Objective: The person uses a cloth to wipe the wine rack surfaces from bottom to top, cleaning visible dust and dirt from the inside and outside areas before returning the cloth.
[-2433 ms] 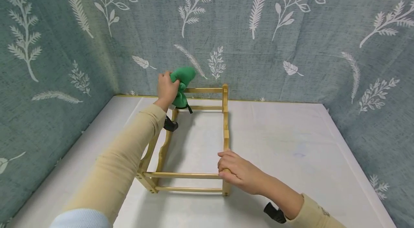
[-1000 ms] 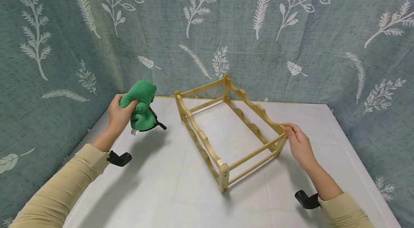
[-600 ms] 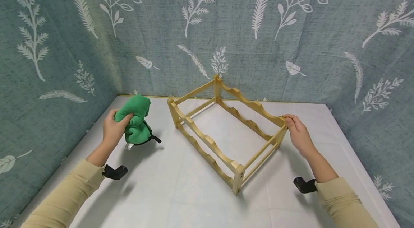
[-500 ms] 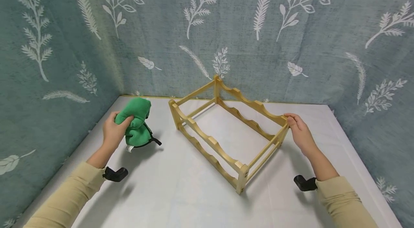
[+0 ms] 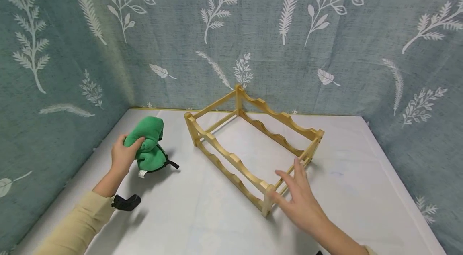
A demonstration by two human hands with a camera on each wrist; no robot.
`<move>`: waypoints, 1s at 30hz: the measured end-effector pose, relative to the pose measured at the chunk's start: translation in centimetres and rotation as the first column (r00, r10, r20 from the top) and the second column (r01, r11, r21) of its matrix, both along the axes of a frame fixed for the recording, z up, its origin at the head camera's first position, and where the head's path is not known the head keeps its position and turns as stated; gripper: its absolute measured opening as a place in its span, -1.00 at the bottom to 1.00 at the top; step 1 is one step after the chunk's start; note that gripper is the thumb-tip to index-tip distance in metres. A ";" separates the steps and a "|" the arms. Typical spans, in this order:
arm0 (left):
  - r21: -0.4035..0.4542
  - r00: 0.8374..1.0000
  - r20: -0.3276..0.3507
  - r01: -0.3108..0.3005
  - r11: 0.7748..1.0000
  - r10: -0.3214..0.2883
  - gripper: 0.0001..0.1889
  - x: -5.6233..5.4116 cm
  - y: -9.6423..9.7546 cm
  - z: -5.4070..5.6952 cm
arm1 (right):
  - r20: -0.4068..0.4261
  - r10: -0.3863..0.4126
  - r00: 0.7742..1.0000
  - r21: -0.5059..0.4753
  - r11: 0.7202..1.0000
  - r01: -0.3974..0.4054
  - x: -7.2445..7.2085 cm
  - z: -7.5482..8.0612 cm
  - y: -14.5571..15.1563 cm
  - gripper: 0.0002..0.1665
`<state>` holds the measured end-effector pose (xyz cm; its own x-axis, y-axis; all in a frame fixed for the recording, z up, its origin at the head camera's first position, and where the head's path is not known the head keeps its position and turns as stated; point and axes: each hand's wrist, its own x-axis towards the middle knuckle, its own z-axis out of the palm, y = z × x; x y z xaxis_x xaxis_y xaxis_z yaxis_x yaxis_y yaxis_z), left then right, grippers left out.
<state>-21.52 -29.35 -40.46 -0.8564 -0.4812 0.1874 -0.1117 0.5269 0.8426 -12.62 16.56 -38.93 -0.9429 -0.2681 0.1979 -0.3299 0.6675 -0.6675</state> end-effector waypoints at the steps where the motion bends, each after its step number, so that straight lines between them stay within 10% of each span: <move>1: 0.006 1.000 0.003 -0.001 1.000 0.001 -0.51 0.1 0.0 -0.1 | -0.015 0.006 1.000 -0.019 1.000 -0.007 0.2 -0.4 -0.6 -0.51; 13: 0.033 0.999 0.035 -0.029 0.999 0.028 -0.48 0.9 -0.2 -0.4 | -0.274 0.028 0.961 -0.218 0.972 -0.090 -1.5 -2.9 -0.9 -0.94; 30: 0.061 0.985 0.168 0.023 0.998 -0.033 -0.42 0.2 -0.6 -1.1 | -0.397 0.408 0.822 -0.193 0.838 -0.510 -9.2 -3.1 4.8 -0.89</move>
<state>-21.28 -29.94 -41.54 -0.8864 -0.4627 0.0109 -0.2411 0.4817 0.8425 -21.78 21.31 -42.06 -0.5881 -0.5385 0.6034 -0.7810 0.1841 -0.5968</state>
